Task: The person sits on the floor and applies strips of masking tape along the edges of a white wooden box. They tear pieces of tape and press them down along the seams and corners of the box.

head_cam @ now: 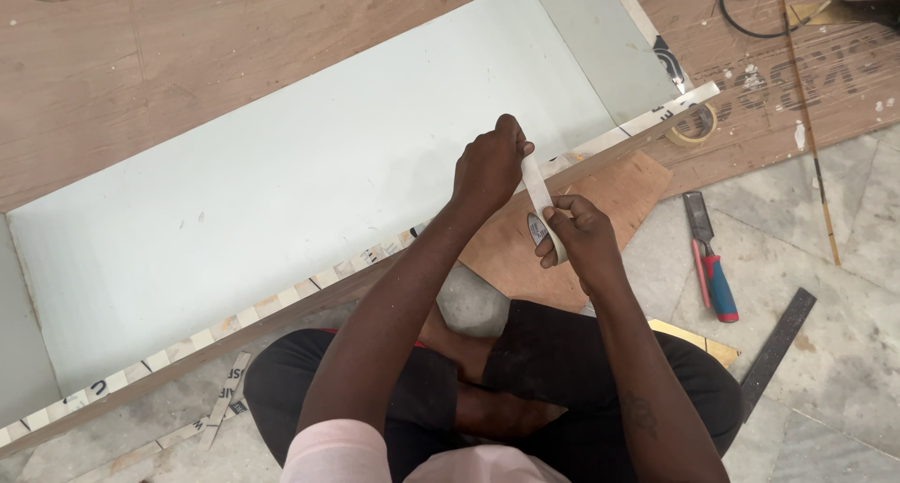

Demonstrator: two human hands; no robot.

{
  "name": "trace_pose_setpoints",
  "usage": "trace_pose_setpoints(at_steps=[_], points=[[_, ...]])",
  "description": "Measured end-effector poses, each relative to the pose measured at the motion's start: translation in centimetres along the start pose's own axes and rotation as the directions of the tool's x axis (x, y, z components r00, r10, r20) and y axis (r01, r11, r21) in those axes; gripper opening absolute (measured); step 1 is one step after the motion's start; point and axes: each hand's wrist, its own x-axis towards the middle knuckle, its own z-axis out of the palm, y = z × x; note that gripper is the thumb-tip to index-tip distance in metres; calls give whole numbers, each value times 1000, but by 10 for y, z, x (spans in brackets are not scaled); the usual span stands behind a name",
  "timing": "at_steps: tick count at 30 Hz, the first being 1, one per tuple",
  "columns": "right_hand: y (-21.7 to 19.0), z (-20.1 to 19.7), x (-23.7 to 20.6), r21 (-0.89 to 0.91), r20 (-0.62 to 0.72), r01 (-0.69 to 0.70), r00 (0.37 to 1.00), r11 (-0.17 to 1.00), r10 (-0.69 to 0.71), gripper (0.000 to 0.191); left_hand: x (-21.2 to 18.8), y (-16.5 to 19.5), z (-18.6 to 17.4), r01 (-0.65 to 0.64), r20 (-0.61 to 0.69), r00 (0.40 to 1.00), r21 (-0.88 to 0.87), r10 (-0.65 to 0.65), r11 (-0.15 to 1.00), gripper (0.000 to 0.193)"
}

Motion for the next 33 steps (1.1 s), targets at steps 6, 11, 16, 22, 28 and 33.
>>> trace_pose_setpoints(at_steps=[6, 11, 16, 22, 28, 33], points=[[3, -1, 4, 4, 6, -21, 1000, 1000, 21, 28, 3, 4, -5, -8, 34, 999, 12, 7, 1000, 19], [4, -5, 8, 23, 9, -25, 1000, 999, 25, 26, 4, 4, -6, 9, 62, 998, 23, -10, 1000, 20], [6, -7, 13, -20, -1, -28, 1000, 999, 28, 30, 5, 2, -4, 6, 53, 999, 7, -7, 1000, 20], [12, -6, 19, -19, 2, -8, 1000, 1000, 8, 28, 6, -2, -2, -13, 34, 999, -3, 13, 1000, 19], [23, -5, 29, -17, 2, -41, 999, 999, 41, 30, 9, -6, 1, 54, 82, 995, -7, -53, 999, 18], [36, 0, 42, 10, -1, -3, 1000, 1000, 3, 27, 12, -11, 8, 59, 130, 990, 0, -59, 998, 12]])
